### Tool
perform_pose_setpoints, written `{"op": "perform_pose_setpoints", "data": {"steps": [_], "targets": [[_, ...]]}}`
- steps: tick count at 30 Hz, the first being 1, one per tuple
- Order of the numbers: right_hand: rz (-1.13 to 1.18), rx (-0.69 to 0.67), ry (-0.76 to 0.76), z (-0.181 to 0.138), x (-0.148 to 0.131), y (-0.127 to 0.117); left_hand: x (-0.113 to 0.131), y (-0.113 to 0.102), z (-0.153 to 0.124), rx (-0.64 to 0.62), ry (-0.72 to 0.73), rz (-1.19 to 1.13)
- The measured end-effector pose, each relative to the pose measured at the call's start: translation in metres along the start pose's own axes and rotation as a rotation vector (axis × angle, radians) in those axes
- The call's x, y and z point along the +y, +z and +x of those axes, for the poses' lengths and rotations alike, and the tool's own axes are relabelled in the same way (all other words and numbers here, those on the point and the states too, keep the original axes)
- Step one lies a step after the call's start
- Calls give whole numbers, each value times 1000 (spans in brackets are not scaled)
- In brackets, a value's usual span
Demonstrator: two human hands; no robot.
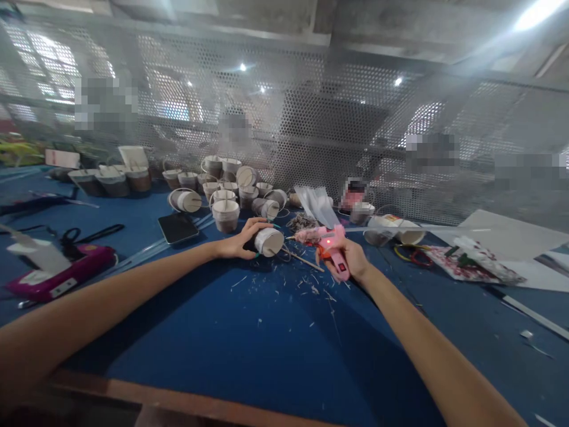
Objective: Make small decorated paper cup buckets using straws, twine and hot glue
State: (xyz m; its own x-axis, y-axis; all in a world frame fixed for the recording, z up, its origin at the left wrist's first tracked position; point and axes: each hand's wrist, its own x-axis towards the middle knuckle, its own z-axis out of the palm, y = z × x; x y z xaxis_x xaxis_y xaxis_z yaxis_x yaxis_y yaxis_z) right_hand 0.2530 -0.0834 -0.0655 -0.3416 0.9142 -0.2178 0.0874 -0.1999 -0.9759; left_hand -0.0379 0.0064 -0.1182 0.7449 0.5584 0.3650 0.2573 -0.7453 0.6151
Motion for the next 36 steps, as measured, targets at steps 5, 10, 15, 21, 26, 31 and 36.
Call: {"op": "perform_pose_setpoints", "data": {"steps": [5, 10, 15, 21, 26, 31, 36], "targets": [[-124, 89, -111, 5, 29, 13, 0, 1, 4, 55, 46, -53], [-248, 106, -147, 10, 37, 27, 4, 8, 7, 166, -8, -215], [-381, 144, -163, 14, 32, 37, 10, 10, 10, 181, 5, -255], [-455, 261, -78, 15, 34, 43, 10, 8, 10, 128, 55, -192], [-526, 305, -38, 15, 32, 48, 4, 9, 9, 122, 22, -186], [-531, 348, 22, 14, 27, 53, 6, 8, 8, 116, 16, -154], [-554, 348, 9, 17, 30, 50, 7, 7, 7, 112, 11, -141]]}}
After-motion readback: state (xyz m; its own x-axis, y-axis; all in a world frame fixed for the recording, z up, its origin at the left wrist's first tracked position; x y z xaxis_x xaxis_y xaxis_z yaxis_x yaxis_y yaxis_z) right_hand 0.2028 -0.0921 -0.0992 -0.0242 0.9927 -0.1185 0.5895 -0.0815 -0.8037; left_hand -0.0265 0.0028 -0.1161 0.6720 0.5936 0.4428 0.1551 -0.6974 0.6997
